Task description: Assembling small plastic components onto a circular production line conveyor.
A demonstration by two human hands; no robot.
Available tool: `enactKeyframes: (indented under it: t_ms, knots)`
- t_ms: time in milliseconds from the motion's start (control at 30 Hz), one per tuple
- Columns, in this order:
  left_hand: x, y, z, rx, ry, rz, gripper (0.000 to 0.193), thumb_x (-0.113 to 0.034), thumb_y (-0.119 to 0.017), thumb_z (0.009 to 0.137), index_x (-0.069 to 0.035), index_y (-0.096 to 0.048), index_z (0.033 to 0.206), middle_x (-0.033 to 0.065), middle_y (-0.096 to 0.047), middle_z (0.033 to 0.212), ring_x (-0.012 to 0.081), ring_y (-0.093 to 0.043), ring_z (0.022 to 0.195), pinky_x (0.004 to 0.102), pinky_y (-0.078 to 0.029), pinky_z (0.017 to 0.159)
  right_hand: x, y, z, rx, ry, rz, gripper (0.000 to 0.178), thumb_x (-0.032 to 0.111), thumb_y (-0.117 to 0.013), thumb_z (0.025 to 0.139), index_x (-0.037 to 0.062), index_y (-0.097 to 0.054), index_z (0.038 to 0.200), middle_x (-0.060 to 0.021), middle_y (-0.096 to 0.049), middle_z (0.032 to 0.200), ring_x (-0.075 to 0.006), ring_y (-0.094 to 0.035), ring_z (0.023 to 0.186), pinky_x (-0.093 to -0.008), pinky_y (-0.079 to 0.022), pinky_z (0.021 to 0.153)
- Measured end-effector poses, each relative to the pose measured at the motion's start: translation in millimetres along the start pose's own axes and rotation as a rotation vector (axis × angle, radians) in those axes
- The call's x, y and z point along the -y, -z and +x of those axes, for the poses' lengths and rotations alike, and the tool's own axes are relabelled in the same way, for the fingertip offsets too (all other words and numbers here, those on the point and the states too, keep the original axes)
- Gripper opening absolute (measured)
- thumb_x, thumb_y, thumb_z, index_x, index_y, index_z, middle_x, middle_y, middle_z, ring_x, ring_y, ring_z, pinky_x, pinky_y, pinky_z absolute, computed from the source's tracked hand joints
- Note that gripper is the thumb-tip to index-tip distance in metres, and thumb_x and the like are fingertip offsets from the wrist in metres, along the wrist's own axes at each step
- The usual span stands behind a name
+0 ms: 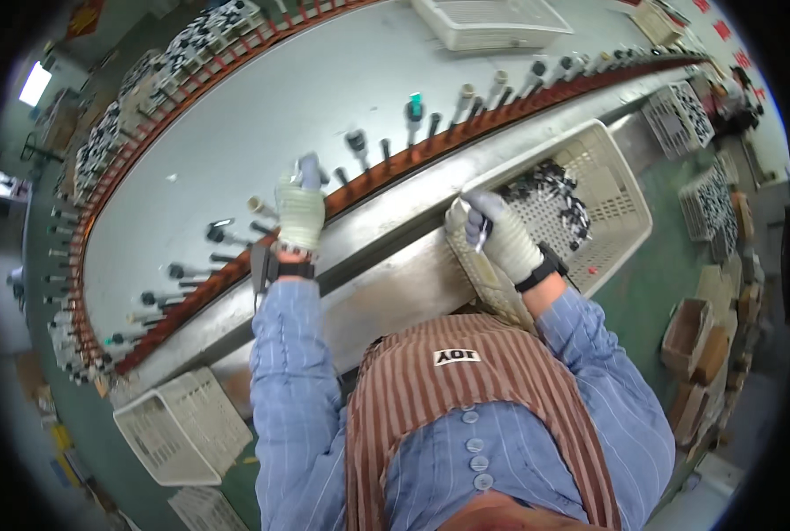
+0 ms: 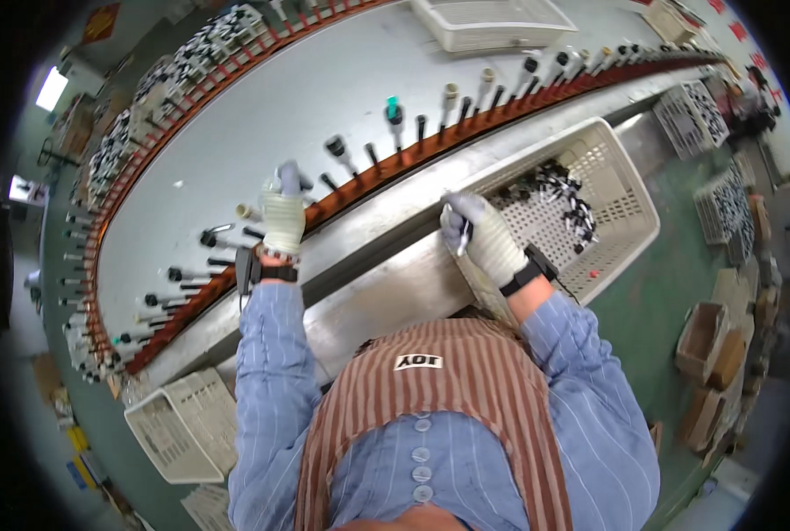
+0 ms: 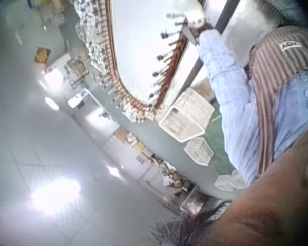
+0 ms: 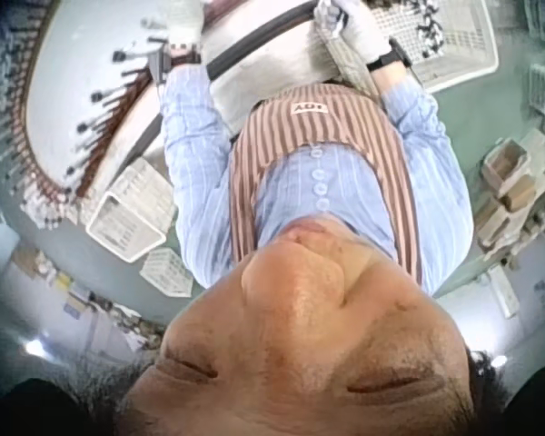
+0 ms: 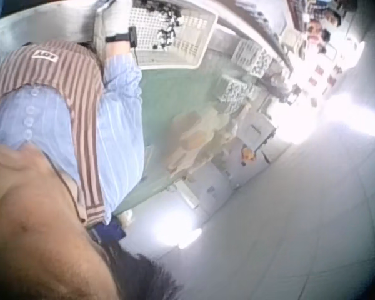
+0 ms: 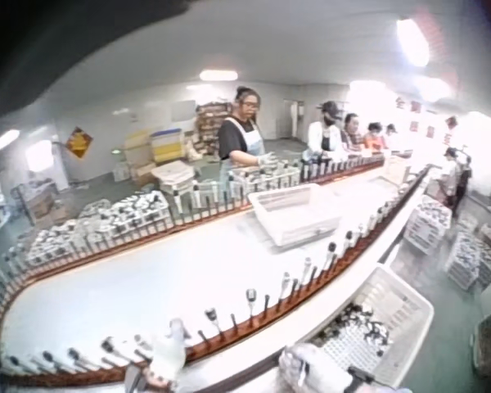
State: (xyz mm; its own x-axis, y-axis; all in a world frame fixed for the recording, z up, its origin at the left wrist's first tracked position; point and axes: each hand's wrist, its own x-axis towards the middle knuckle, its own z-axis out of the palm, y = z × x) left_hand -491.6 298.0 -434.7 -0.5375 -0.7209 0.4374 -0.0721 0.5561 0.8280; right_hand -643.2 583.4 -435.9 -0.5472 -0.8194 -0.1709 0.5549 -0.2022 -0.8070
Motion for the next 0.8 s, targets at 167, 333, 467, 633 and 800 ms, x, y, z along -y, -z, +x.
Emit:
enactKeyframes:
  t_ms: [167,333,467,633,800]
  knots:
    - [-0.2,44.4,-13.2,-0.029,0.138,-0.220,0.049,-0.041,-0.049,0.099,-0.002,-0.061,0.073,0.0072,-0.059,0.064,0.0162,-0.055,0.059,0.0328,-0.043,0.056,56.8,5.8,75.8,-0.299,0.495,-0.044,0.041,0.037,-0.052,0.100,0.0014,-0.063,0.082,-0.0033,-0.059,0.063,-0.0155,-0.056,0.056,-0.0277,-0.046,0.057]
    - [13.8,73.6,-19.5,-0.068,0.179,-0.164,0.045,-0.037,-0.048,0.097,0.001,-0.061,0.076,0.0108,-0.063,0.069,0.0200,-0.059,0.062,0.0367,-0.048,0.062,103.8,1.5,148.6,-0.353,0.958,-0.414,0.045,0.042,-0.051,0.101,0.0030,-0.066,0.085,-0.0073,-0.069,0.076,-0.0163,-0.064,0.068,-0.0303,-0.051,0.064]
    - [33.2,97.7,-31.1,-0.196,0.181,-0.236,0.044,-0.037,-0.051,0.098,-0.001,-0.058,0.073,0.0103,-0.062,0.067,0.0202,-0.060,0.065,0.0353,-0.049,0.065,90.9,-4.8,197.4,-0.415,1.300,-1.926,0.040,0.037,-0.053,0.100,0.0061,-0.070,0.082,-0.0069,-0.067,0.068,-0.0165,-0.065,0.067,-0.0315,-0.050,0.065]
    - [44.1,154.9,-53.5,-0.258,0.188,-0.101,0.049,-0.041,-0.047,0.101,0.000,-0.059,0.077,0.0107,-0.064,0.069,0.0198,-0.062,0.066,0.0358,-0.050,0.066,50.4,-80.6,173.7,-0.178,0.667,-1.201,0.045,0.042,-0.047,0.094,0.0042,-0.068,0.083,-0.0159,-0.066,0.070,-0.0309,-0.066,0.068,-0.0419,-0.051,0.070]
    - [26.6,183.9,-52.4,-0.229,0.245,-0.052,0.044,-0.035,-0.048,0.101,0.005,-0.063,0.088,0.0166,-0.067,0.080,0.0234,-0.062,0.071,0.0366,-0.051,0.072,9.1,-70.9,208.0,-0.083,1.008,-1.127,0.034,0.033,-0.062,0.092,0.0041,-0.066,0.110,-0.0212,-0.068,0.097,-0.0347,-0.066,0.091,-0.0417,-0.052,0.083]
